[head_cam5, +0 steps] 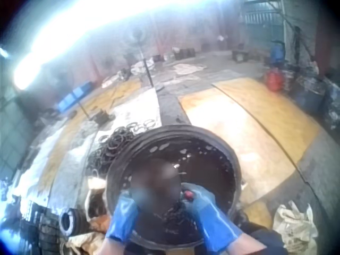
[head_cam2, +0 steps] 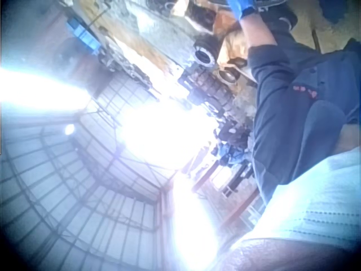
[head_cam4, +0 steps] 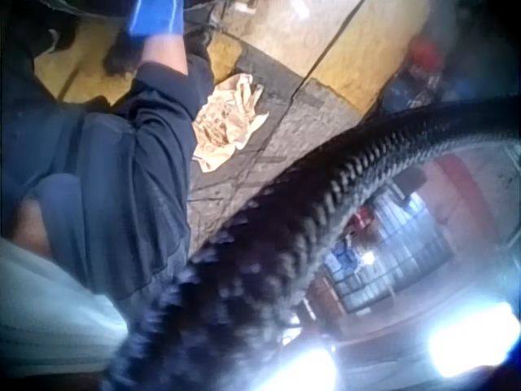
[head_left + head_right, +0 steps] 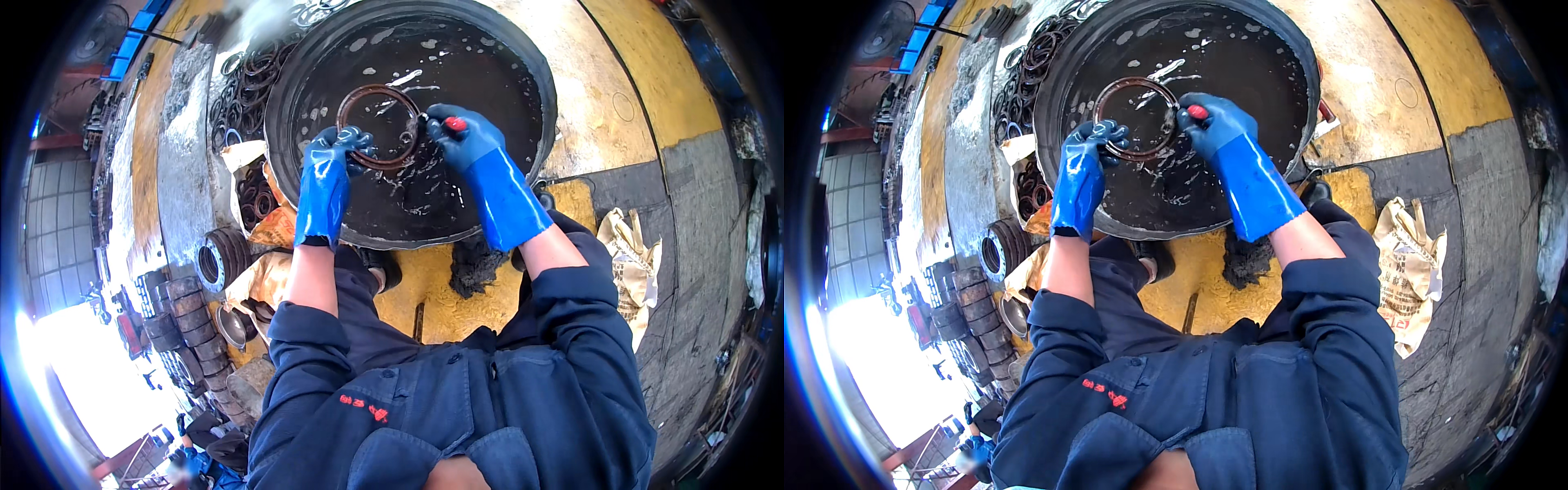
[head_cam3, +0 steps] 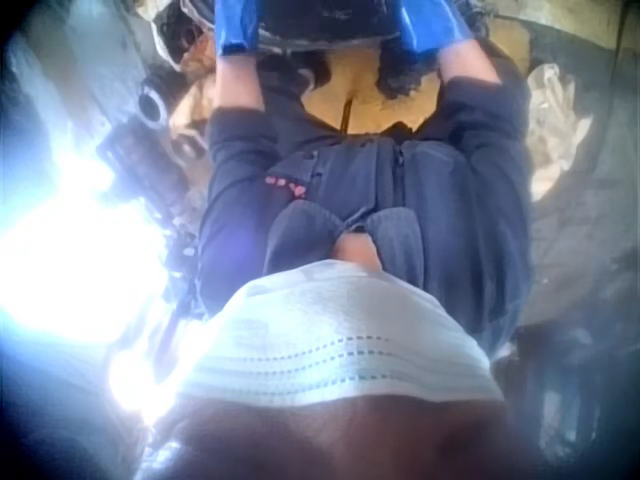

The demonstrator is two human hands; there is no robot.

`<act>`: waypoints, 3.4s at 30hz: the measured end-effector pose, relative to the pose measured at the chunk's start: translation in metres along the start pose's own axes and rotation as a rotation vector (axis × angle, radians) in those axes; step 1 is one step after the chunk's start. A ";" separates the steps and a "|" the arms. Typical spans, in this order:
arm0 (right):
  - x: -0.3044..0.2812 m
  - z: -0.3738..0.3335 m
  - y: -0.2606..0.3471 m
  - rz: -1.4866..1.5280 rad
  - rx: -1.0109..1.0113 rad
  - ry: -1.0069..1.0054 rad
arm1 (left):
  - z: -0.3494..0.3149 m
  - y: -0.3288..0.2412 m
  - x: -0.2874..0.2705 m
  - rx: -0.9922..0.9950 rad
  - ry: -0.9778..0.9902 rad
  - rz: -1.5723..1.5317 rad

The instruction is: The person sits on the floor of a workshop, puts on clear plastic gloves, and then blue rubber gloves. They pick up a metal ring from a pile and use a brush to coat it with a dark liquid from a bucket, repeating the process for multiple rings.

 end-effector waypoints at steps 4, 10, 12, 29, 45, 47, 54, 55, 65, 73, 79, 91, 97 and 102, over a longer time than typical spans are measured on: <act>-0.008 0.017 -0.036 0.214 0.191 -0.081 | -0.003 0.012 0.011 -0.070 0.067 -0.002; -0.014 0.017 -0.078 -0.192 0.519 0.033 | -0.010 0.000 0.015 -0.025 0.060 0.120; -0.008 0.013 -0.033 0.187 0.460 0.099 | -0.011 0.003 0.009 -0.026 0.048 0.138; 0.026 -0.013 -0.069 0.218 0.693 0.276 | 0.005 0.006 0.013 0.072 -0.031 0.167; -0.001 0.010 -0.021 0.198 0.271 0.310 | -0.013 -0.003 0.065 0.910 0.083 0.803; 0.007 0.002 -0.014 0.116 0.289 0.420 | -0.005 0.003 0.049 0.655 -0.093 0.752; 0.029 -0.029 -0.001 0.064 0.273 0.521 | 0.006 0.090 0.018 -0.603 0.139 -0.240; 0.027 -0.033 0.003 0.049 0.285 0.552 | -0.001 0.084 0.025 -0.615 0.190 -0.276; 0.017 -0.004 -0.046 0.104 0.417 0.129 | -0.006 0.048 0.037 -0.233 0.259 -0.176; 0.022 0.004 0.007 0.487 0.205 0.194 | -0.019 0.006 0.048 0.340 0.457 -0.141; 0.004 0.010 -0.080 0.283 0.641 -0.049 | -0.013 0.033 0.050 -0.146 0.281 -0.236; 0.065 -0.020 -0.065 0.727 0.809 0.125 | -0.010 0.055 0.027 -0.285 0.177 -0.211; 0.042 -0.033 -0.013 0.267 0.444 0.469 | -0.023 0.040 0.026 -0.250 0.189 -0.233; 0.017 -0.040 -0.028 0.022 0.432 0.367 | -0.009 0.030 0.026 -0.156 0.172 -0.201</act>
Point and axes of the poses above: each hand's wrist, its own z-axis towards the middle knuckle, its own x-axis out of the palm, y = z × x, the point moved 8 cm from there along z, towards the middle knuckle, and after that the axes turned 11 degrees about -y, right-handed, at the moved point
